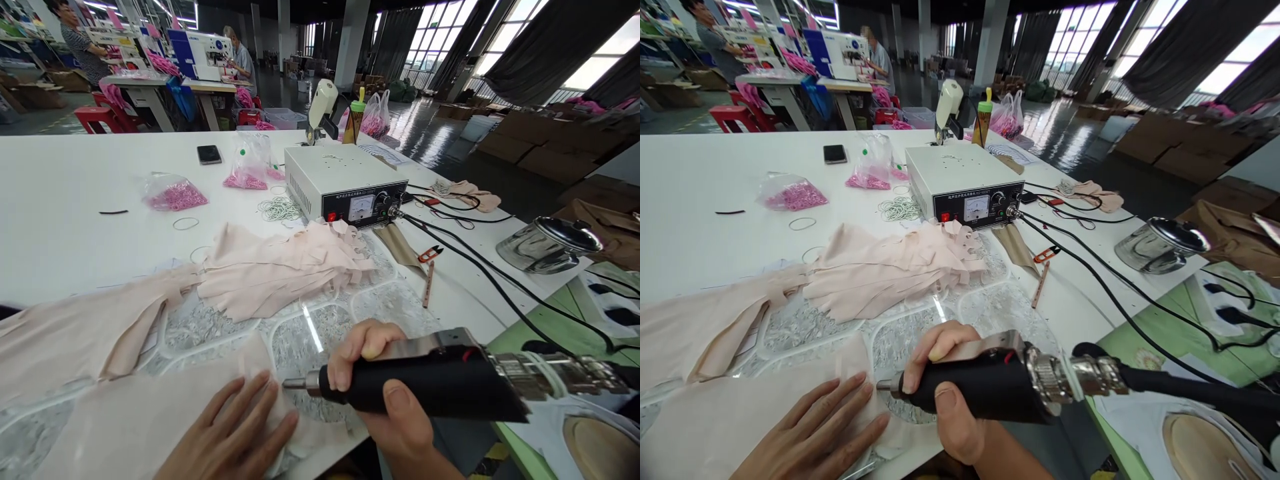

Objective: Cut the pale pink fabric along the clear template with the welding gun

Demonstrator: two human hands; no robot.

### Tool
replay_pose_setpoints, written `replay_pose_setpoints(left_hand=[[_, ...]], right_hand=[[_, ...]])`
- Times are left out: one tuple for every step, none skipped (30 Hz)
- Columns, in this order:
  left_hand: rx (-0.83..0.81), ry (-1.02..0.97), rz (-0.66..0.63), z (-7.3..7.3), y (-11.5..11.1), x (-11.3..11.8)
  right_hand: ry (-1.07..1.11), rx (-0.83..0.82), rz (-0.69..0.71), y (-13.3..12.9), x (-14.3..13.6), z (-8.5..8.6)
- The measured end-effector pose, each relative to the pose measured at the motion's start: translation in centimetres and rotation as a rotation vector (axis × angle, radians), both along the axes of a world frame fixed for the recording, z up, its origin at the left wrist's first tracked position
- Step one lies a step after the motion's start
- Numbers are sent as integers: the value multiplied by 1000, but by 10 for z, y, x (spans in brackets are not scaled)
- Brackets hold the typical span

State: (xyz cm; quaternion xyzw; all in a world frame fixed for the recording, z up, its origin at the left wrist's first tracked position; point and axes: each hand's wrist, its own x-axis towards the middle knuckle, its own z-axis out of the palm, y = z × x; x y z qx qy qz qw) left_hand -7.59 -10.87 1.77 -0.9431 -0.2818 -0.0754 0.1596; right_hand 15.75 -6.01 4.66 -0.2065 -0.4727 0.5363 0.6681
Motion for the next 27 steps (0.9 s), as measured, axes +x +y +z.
replay_pose_setpoints(left_hand=[[-1,7,-4,2,1,0],[-2,13,-5,4,1,1],[-1,17,-5,5,1,1],[-1,23,-8,6,1,2],[-1,27,-9,6,1,2],[-2,29,-6,6,1,3],[-5,29,-7,7,1,3],[-11,28,-3,7,0,3],[-15,25,2,8,0,3],[-20,22,3,8,0,3],[-24,16,5,8,0,4],[-28,11,9,8,0,3],[-31,2,9,8,0,3],[-35,-8,12,8,0,3],[-37,-20,13,8,0,3],[-41,-31,15,8,0,3],[-46,-37,16,8,0,3],[-50,-39,18,7,0,3],[-51,-38,20,7,0,3],[-51,-31,20,7,0,2],[-47,-24,16,7,0,2],[-42,-17,15,7,0,2],[-35,-10,11,6,0,2],[-32,-4,7,6,1,2],[-29,0,5,6,1,2],[-24,-1,5,5,2,2],[-19,-5,4,5,2,1]], right_hand=[[-5,-11,-4,-2,3,3],[-15,-19,-6,-4,5,5],[-26,-26,-9,-7,7,6],[-38,-28,-12,-9,9,7],[-48,-31,-16,-11,10,7],[-54,-35,-20,-13,10,6],[-57,-35,-21,-14,11,5],[-59,-34,-20,-15,11,3],[-60,-31,-19,-15,11,2],[-59,-28,-17,-15,10,0],[-58,-26,-15,-15,10,-1],[-57,-25,-16,-14,9,-1],[-56,-27,-18,-14,8,-2],[-57,-28,-19,-14,8,-2],[-60,-28,-19,-14,7,-1],[-66,-30,-20,-13,7,-1],[-72,-29,-20,-13,7,-1],[-74,-27,-20,-13,7,0],[-75,-26,-19,-14,7,0],[-72,-26,-20,-14,7,0],[-69,-27,-18,-14,8,-1],[-67,-27,-13,-14,8,-1],[-68,-27,-6,-13,8,-1],[-74,-22,0,-13,8,-2],[-81,-14,-2,-13,7,-2],[-90,-3,-10,-13,6,-2],[-97,9,-26,-13,5,-1]])
